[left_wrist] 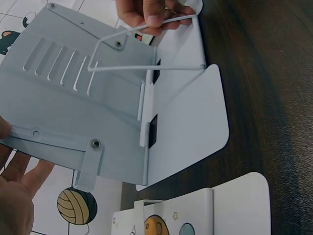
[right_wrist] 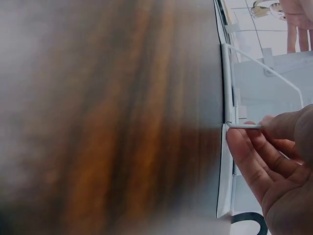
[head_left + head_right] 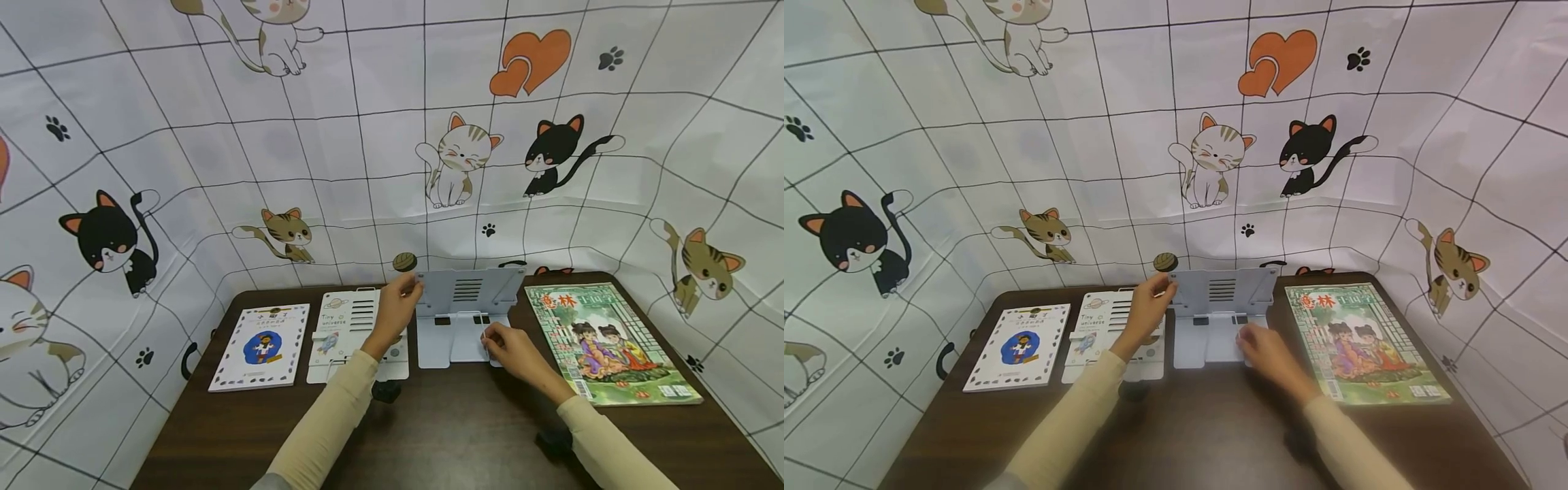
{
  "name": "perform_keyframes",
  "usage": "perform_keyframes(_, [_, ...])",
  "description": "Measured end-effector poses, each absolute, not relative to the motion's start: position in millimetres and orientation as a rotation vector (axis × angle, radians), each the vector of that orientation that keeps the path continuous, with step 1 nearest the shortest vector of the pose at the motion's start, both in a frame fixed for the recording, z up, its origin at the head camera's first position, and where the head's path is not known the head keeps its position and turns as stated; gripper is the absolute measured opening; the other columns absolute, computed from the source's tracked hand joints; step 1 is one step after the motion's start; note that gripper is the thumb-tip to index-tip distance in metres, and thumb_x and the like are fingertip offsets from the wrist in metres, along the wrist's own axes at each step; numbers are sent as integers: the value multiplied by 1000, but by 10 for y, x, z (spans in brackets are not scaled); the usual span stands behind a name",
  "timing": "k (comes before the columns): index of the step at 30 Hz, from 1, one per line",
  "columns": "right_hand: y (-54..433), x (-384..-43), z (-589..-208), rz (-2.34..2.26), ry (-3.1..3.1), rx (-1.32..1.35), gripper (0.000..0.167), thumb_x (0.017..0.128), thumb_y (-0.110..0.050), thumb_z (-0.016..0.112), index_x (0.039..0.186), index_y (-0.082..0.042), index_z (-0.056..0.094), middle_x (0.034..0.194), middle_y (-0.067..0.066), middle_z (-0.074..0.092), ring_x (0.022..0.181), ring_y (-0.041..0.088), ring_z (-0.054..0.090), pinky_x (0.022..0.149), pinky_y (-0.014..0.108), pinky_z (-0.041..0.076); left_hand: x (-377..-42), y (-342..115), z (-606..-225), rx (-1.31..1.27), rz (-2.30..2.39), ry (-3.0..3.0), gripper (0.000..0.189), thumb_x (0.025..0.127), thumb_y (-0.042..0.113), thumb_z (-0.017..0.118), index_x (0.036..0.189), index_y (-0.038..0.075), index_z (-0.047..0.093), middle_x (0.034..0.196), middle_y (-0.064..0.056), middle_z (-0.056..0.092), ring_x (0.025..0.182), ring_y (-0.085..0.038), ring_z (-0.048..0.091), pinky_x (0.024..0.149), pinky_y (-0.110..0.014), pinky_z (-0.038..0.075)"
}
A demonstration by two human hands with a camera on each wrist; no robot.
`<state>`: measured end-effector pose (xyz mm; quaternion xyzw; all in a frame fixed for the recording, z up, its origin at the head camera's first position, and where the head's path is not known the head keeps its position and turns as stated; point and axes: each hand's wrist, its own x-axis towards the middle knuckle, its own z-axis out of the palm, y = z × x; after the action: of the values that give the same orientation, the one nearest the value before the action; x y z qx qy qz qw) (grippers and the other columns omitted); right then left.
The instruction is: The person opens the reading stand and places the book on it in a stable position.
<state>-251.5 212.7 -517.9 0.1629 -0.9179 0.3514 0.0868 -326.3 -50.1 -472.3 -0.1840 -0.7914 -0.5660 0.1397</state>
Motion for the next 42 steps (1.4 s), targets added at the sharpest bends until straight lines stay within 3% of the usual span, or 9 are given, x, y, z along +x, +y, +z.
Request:
perform_keyframes(7, [2104, -2533, -5149, 1077, -2799, 402, 6, 102, -4, 68, 99, 0, 70, 80, 7, 73, 66, 9, 65, 57, 23, 50, -3206, -509, -4793, -552, -1684, -2272, 19, 106, 10, 65, 119, 0, 75, 122, -19, 77, 119, -34, 74, 102, -37, 60])
perform_keyframes(12, [2110, -2558, -5139, 1102, -2801, 391, 7, 102, -4, 67, 100, 1, 70, 79, 8, 73, 67, 11, 67, 57, 24, 50, -3202, -515, -4814, -606, -1641, -2269, 14, 107, 10, 64, 110, 0, 74, 117, -18, 78, 118, -33, 75, 100, -34, 61])
perform_keyframes(21, [2140, -2605, -5202, 1133, -2805, 381, 9, 103, -6, 67, 103, 3, 70, 79, 8, 73, 68, 11, 67, 57, 24, 50, -3121, -556, -4855, -668, -1632, -2262, 20, 107, 10, 64, 122, 3, 75, 118, -18, 79, 113, -31, 77, 98, -33, 62])
perform_keyframes(31, [2157, -2641, -5251, 1201, -2810, 376, 11, 104, -7, 67, 105, 3, 71, 80, 11, 75, 67, 12, 69, 58, 24, 53, -3081, -590, -4933, -696, -1635, -2247, 20, 106, 11, 67, 123, 6, 76, 119, -12, 80, 113, -29, 78, 97, -39, 63])
perform_keyframes(42, [2207, -2619, -5181, 1259, -2796, 362, 13, 103, -6, 65, 107, 4, 72, 80, 8, 76, 68, 13, 71, 58, 26, 55, -3061, -618, -4931, -694, -1657, -2256, 22, 106, 11, 66, 125, 1, 74, 122, -19, 78, 114, -31, 77, 99, -43, 62])
